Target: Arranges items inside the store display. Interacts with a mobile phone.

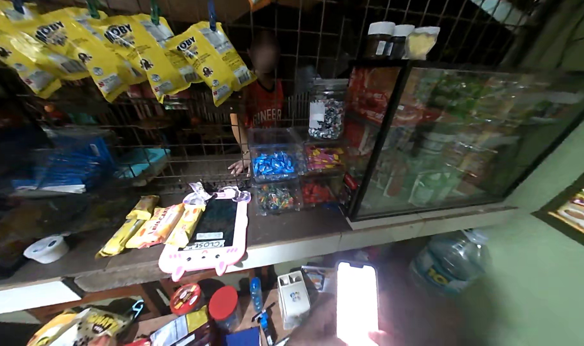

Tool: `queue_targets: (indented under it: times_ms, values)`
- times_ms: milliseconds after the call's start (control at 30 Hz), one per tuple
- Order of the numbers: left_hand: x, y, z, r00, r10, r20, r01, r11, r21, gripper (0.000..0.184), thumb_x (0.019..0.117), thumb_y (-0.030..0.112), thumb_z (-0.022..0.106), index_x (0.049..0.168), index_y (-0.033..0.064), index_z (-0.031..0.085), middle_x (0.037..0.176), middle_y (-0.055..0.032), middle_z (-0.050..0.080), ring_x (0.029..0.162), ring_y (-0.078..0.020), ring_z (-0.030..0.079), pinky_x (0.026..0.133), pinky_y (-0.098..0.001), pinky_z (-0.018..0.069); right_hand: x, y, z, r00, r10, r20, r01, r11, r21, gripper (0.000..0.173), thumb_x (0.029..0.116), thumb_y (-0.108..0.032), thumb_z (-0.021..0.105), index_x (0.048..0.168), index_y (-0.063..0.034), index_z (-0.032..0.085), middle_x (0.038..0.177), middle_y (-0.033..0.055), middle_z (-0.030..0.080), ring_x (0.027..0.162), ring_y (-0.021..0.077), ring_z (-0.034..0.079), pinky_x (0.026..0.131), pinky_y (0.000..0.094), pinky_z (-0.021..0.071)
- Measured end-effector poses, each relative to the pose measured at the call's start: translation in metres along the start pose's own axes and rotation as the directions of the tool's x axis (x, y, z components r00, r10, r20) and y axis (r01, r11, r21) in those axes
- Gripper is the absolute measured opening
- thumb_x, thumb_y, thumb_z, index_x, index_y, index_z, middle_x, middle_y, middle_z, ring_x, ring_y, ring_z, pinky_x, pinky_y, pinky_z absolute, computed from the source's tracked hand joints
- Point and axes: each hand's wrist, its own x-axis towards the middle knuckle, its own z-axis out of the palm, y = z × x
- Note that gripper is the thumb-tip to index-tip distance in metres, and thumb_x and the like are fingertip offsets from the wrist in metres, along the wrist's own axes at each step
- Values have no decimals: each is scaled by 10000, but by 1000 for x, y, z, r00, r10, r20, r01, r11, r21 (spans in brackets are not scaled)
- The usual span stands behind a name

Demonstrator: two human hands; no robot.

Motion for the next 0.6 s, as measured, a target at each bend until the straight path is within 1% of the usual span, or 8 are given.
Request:
queue_targets:
  times_ms: [67,133,200,233,333,467,500,600]
  values:
    - [3,7,-2,1000,-24,-4,24,998,57,612,819,48,635,1365,-135,429,961,-3,646,696,28,556,625,-181,479,-2,-9,9,998,17,-63,-20,999,-44,221,918,-41,395,1038,-106,569,793,-37,718,625,72,670,555,252,567]
    - [6,10,-2,1000,-8,25,7,998,58,679,821,80,654,1400,-136,375,981,21,651,686,48,560,599,-161,479,-2,-15,13,998,34,-56,-38,997,-65,216,891,-67,423,1057,-92,559,755,-26,712,564,74,649,506,238,546]
    - [8,13,-3,998,40,53,-41,999,29,789,817,134,685,1438,-159,297,1035,34,658,700,75,565,588,-137,474,0,-21,16,998,21,-55,-25,997,-75,219,865,-81,476,1068,-77,556,744,-27,700,556,75,644,504,238,545]
    - [9,14,-2,997,51,58,-52,999,18,827,813,154,701,1443,-172,275,1025,33,658,692,74,566,581,-138,474,0,-23,17,998,4,-63,-9,997,-74,227,866,-63,485,1082,-74,554,755,-35,703,569,68,651,515,233,553]
    - [12,12,-4,995,48,84,-49,999,14,825,775,179,733,1412,-135,313,965,67,659,688,67,592,580,-142,497,0,-25,21,997,-26,-70,22,998,-59,289,851,-27,521,1138,-57,533,795,-25,706,587,75,658,517,240,561]
    - [17,4,-8,983,111,149,-110,994,-18,775,765,155,738,1395,-70,346,1021,103,674,764,72,622,624,-139,519,-1,-32,27,998,-28,-48,23,995,-93,500,837,-14,540,1322,-25,415,923,-20,693,648,78,670,538,251,573]
    - [18,3,-8,977,132,166,-129,991,-29,785,769,163,742,1402,-63,338,1050,108,675,792,72,631,638,-139,527,-1,-33,28,999,-25,-48,21,995,-96,495,835,-12,534,1314,-32,412,913,-25,691,638,71,666,532,244,569]
    - [18,4,-9,971,155,183,-153,988,-25,799,781,172,741,1416,-77,326,1115,107,668,866,79,644,680,-132,542,-1,-34,30,998,-27,-49,23,997,-80,385,824,-18,547,1198,-48,464,831,-34,692,600,68,658,514,238,560]
